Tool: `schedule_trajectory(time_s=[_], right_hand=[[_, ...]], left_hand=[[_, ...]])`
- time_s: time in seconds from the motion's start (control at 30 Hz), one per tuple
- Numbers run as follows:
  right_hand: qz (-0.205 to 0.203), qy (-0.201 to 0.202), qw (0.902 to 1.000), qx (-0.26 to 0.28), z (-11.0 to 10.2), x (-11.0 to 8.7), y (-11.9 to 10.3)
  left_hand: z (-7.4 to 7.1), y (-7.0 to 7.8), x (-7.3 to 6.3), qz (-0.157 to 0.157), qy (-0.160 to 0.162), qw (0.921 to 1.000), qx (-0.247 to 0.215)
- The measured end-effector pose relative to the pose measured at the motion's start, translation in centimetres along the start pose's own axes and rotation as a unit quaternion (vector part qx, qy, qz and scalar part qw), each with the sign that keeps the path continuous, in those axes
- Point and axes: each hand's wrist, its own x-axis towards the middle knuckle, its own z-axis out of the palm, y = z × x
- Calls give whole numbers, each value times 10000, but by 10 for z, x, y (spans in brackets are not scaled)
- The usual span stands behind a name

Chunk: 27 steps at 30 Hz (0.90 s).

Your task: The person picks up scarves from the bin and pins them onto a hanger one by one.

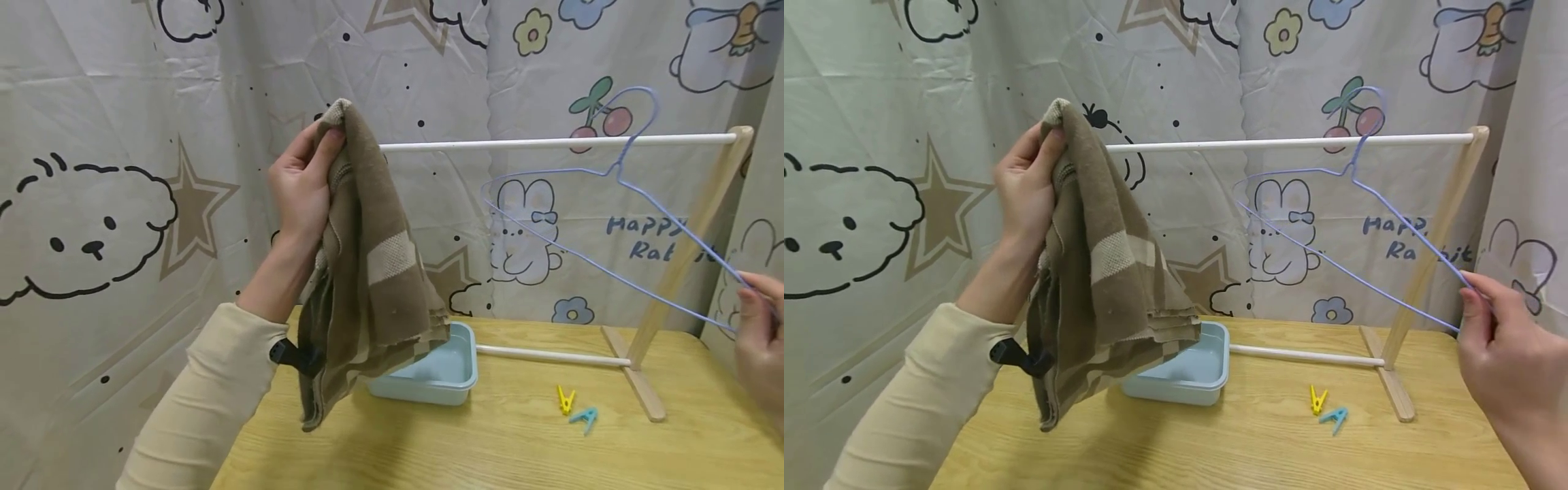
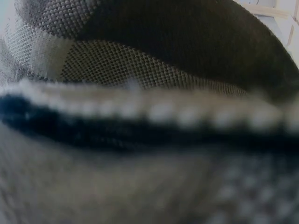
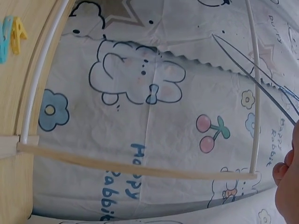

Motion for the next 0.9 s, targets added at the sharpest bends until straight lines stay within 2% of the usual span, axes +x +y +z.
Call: schedule_trajectory(time_s=[0.17, 0.27, 0.37, 0.47, 0.73, 0.9], right_hand=[[-305, 27, 9995, 109, 5, 1, -17], [-508, 6, 9987, -83, 9, 1, -27], [-523, -50, 9982, -274, 12, 1, -40], [-473, 83, 9986, -236, 18, 1, -52], [-294, 801, 9938, 713, 46, 0, -81], [-266, 842, 9894, 1152, 55, -5, -91]], left_hand=[[7, 2, -9, -79, -130, 9999, 9], [11, 4, -14, -221, -188, 9995, 83], [16, 5, -21, -451, -296, 9985, 110], [21, 7, -27, -640, -422, 9971, 20], [33, 11, -35, -612, -603, 9961, -178], [34, 15, -39, -543, -597, 9962, -322]])
